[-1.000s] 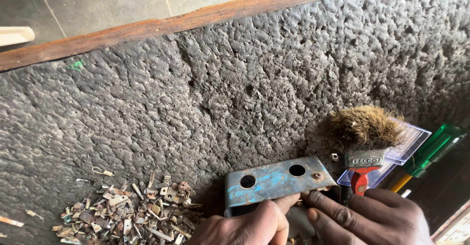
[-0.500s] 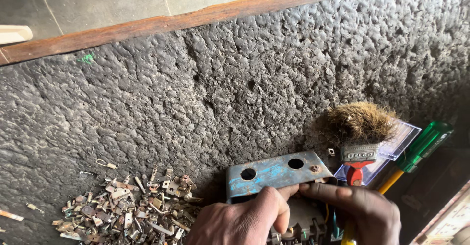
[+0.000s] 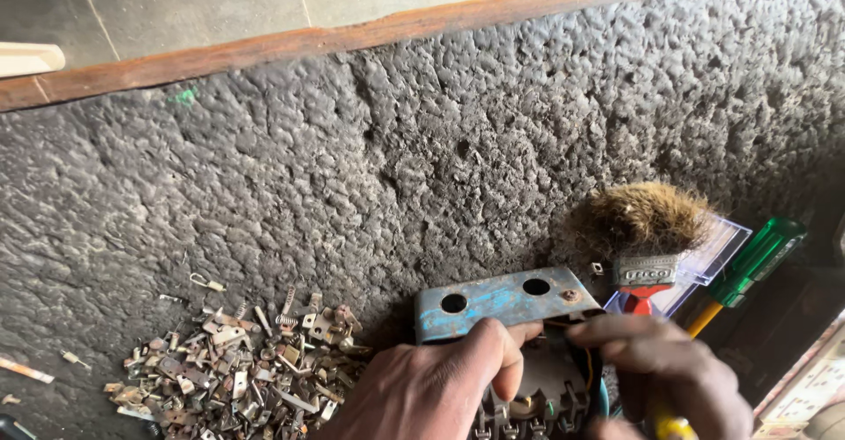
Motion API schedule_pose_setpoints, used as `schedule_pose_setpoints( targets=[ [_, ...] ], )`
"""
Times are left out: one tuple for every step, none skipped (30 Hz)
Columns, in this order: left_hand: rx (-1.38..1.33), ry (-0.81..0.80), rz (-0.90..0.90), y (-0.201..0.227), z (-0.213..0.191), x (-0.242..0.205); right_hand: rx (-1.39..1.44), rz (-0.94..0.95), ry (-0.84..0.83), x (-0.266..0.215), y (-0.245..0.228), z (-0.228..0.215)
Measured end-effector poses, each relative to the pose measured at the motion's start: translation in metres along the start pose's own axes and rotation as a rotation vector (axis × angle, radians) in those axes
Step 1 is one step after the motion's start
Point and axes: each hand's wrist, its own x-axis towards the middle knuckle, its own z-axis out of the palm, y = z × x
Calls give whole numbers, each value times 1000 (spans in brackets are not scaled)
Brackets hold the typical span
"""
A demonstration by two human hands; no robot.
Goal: The person sits on the floor and uses a screwdriver to adjust components inside a small metal electrical box. They pick up small metal parts from a pile on the floor and insert them into the device, then continue tightening screws.
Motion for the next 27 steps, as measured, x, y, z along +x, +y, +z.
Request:
schedule_pose_setpoints(
  targets=[
    [-1,-14,10,0,-1,0,-99,-229,-35,0,-5,3],
    [1,-27,23,0,-3,1,-286,-214,-49,0,-10,5],
    [42,-87,-67,1,-4,0,-473,-198,-61,0,-14,7],
    [81,-151,-156,2,-6,0,-662,-178,-71,-2,-18,7],
    [121,-215,-244,4,-7,-1,-665,-141,-82,-4,-20,9],
    [88,-176,-186,5,-8,0,-669,-107,-91,-6,-21,11],
    [54,-138,-127,5,-11,1,-672,-72,-100,-8,-20,12],
    [16,-98,-74,5,-12,1,-587,-60,-74,-11,-19,14],
    [3,-111,-80,6,-13,0,-501,-49,-49,-15,-17,16],
    [-7,-124,-85,7,-14,1,-414,-40,-21,-17,-15,17],
    [-17,-137,-90,8,-15,1,-303,-20,-21,-19,-13,18],
    [28,-190,-194,11,-17,0,-191,-1,-22,-20,-12,20],
    [74,-243,-297,13,-19,-2,-78,17,-22,-21,-13,21],
    [119,-294,-401,16,-21,-3,-108,62,-30,-20,-14,21],
    [73,-269,-353,19,-22,-2,-138,107,-37,-20,-17,21],
    [25,-244,-304,21,-23,-2,-168,153,-44,-18,-21,20],
    [-23,-219,-255,23,-24,-1,-218,142,-64,-16,-23,19],
    [-32,-218,-231,25,-26,0,-267,131,-82,-14,-24,17],
    [-41,-217,-206,27,-27,1,-317,120,-100,-12,-25,13],
    [-52,-216,-185,27,-28,1,-412,105,-128,-12,-24,9],
    [13,-232,-225,28,-26,1,-506,90,-156,-14,-21,4],
    [80,-245,-266,29,-24,0,-598,72,-185,-17,-17,-2],
    [148,-259,-307,28,-23,-2,-615,56,-170,-21,-12,-8],
    [131,-200,-212,28,-22,-2,-633,39,-151,-26,-6,-14],
    [114,-142,-116,27,-21,-3,-652,23,-131,-32,-1,-19],
    [99,-78,-19,27,-20,-5,-563,-15,-55,-36,2,-26],
    [120,-108,2,26,-20,-5,-474,-53,20,-38,2,-31]
  ],
)
